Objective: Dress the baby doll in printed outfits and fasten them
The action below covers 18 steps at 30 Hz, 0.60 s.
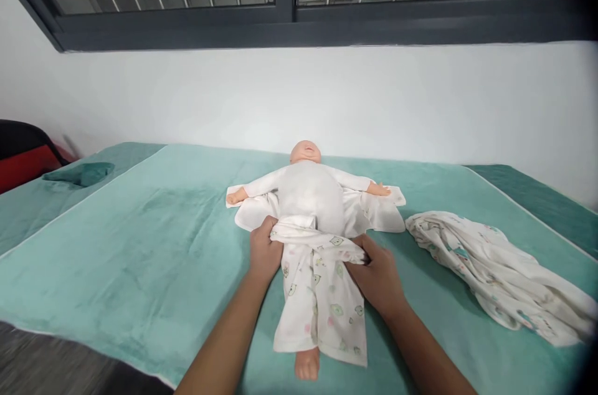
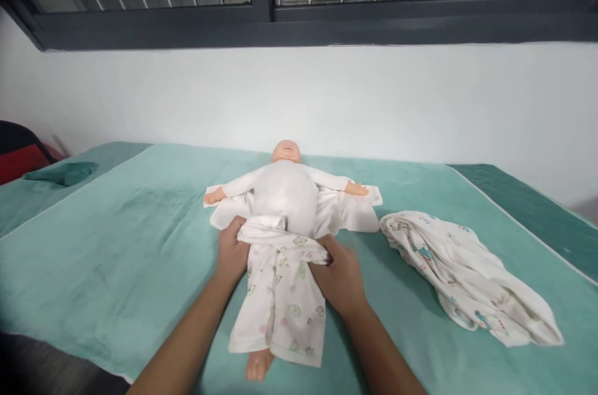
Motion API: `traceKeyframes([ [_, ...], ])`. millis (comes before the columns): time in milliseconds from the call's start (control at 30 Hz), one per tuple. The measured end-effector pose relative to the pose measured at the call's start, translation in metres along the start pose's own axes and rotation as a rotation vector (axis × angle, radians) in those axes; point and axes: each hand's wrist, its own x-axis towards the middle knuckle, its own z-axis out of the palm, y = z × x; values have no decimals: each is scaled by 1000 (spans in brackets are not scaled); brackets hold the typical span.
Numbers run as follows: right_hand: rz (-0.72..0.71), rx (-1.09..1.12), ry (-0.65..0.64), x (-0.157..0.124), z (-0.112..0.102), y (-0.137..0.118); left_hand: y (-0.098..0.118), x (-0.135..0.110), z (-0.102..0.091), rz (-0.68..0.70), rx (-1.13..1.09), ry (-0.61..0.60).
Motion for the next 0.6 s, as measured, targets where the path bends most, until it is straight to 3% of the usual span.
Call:
traceKeyframes([
  [200,53,100,-222,8,-8,-4,6,3,-1,-29,-153,-81],
  [333,32,120,-336,1,-17,-6,8,-13,-13,-123,-245,-243],
  [467,18,51,-270,-13,-12,-6,7,-34,-22,-91,-161,-313],
  [600,119,190,-140,-21,-2,-8,5,-41,-20,-58,18,-246],
])
